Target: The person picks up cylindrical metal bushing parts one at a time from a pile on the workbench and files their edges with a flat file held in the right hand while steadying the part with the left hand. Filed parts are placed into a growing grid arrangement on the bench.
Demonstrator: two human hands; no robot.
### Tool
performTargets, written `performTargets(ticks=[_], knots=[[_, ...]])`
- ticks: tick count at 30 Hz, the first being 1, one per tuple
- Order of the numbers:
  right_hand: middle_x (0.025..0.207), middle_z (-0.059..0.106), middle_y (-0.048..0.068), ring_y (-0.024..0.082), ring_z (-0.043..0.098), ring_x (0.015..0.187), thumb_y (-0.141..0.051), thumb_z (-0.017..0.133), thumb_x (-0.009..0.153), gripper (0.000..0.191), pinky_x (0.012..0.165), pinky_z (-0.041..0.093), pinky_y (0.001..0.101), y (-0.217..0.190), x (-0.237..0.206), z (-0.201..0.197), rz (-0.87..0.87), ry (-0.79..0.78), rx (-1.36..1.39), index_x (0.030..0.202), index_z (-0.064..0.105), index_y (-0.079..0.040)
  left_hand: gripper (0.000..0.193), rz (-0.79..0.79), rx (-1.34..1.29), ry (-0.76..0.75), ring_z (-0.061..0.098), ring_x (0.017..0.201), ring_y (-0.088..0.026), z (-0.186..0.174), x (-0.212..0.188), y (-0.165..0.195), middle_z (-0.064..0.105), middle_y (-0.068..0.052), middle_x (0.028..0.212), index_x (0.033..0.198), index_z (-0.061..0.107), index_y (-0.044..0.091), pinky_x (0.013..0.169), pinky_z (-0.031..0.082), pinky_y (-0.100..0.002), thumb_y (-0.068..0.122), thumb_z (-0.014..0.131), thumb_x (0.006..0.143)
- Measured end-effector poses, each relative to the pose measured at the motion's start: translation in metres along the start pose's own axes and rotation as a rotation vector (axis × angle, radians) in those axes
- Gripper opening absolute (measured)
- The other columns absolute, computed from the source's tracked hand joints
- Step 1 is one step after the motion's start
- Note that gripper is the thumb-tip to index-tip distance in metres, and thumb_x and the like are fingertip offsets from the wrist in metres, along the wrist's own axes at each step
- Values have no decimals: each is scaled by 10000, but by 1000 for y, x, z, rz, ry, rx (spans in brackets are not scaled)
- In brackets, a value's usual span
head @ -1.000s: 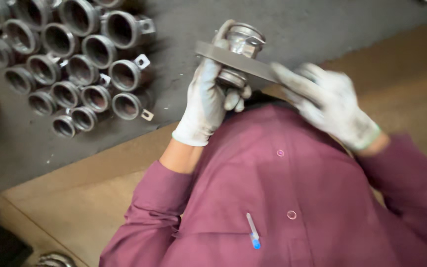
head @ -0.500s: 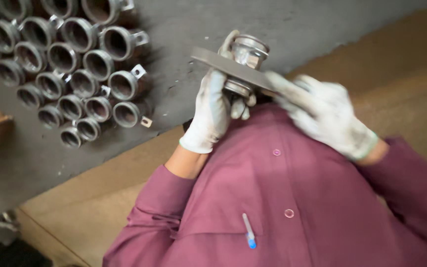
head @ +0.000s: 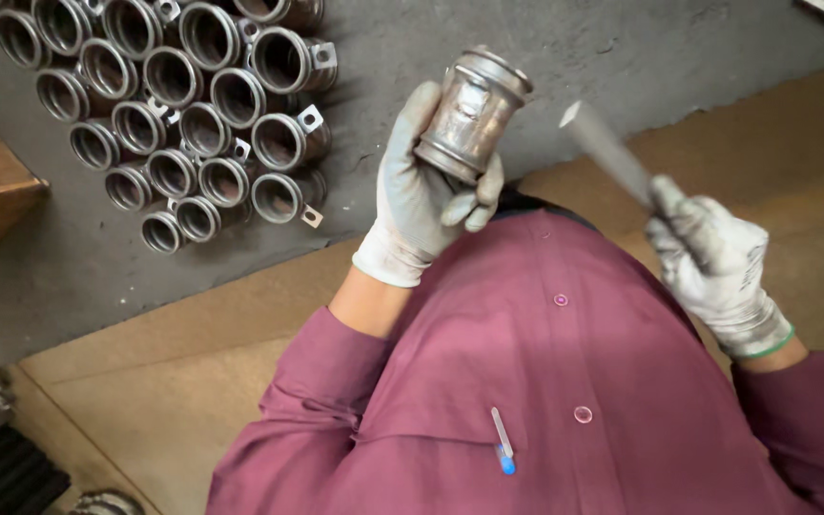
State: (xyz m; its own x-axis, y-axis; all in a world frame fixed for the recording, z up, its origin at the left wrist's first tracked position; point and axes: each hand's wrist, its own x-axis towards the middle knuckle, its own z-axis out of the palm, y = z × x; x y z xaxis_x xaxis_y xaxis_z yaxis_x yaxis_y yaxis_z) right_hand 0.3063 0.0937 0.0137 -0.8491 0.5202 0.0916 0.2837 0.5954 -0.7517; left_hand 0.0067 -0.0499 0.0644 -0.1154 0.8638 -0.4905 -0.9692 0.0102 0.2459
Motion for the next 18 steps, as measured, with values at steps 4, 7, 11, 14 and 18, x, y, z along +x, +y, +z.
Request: performTargets(ticks=[4, 7, 11, 14, 18], knots=[[860, 643, 73, 265, 607, 668, -69, 741, 834, 602, 588, 492, 384, -31, 33, -13, -214, -137, -206, 1425, 665, -152, 661, -63, -6, 14, 422, 420, -207, -3, 2, -5, 643, -239, 759, 1108, 624, -18, 456, 427, -329, 607, 410, 1097], [785, 628, 60, 229, 564, 561, -75, 777, 871, 506, 505, 440, 368, -40, 55, -28, -345, -37, -334, 1356, 679, -181, 675, -85, 83, 15, 428, 410, -199, 6, -1, -11, 646, -218, 748, 1118, 659, -17, 393, 404, -290, 613, 420, 1067], [778, 587, 46, 237, 559, 601, -128, 823, 951, 485, 566, 443, 374, -24, 54, -39, -361, 8, -566, 1393, 678, -266, 525, -140, 37, 174, 421, 398, -194, 16, 1, -22, 618, -178, 738, 1327, 551, 99, 368, 363, -312, 508, 409, 1030], [872, 604, 65, 222, 588, 694, -106, 726, 1018, 454, 641, 475, 329, -3, 38, -36, -209, 88, -534, 1444, 630, -229, 590, -195, -111, -53, 368, 385, -166, 9, 5, -25, 574, -185, 682, 1377, 459, 64, 432, 376, -327, 574, 417, 1082], [876, 588, -6, 69, 539, 688, -201, 620, 1147, 357, 630, 429, 190, 18, 31, -28, 362, 399, 434, 1502, 601, -169, 595, -24, -273, -270, 348, 416, -157, -10, 2, -21, 580, -133, 687, 1517, 511, 149, 477, 387, -317, 556, 413, 1094]])
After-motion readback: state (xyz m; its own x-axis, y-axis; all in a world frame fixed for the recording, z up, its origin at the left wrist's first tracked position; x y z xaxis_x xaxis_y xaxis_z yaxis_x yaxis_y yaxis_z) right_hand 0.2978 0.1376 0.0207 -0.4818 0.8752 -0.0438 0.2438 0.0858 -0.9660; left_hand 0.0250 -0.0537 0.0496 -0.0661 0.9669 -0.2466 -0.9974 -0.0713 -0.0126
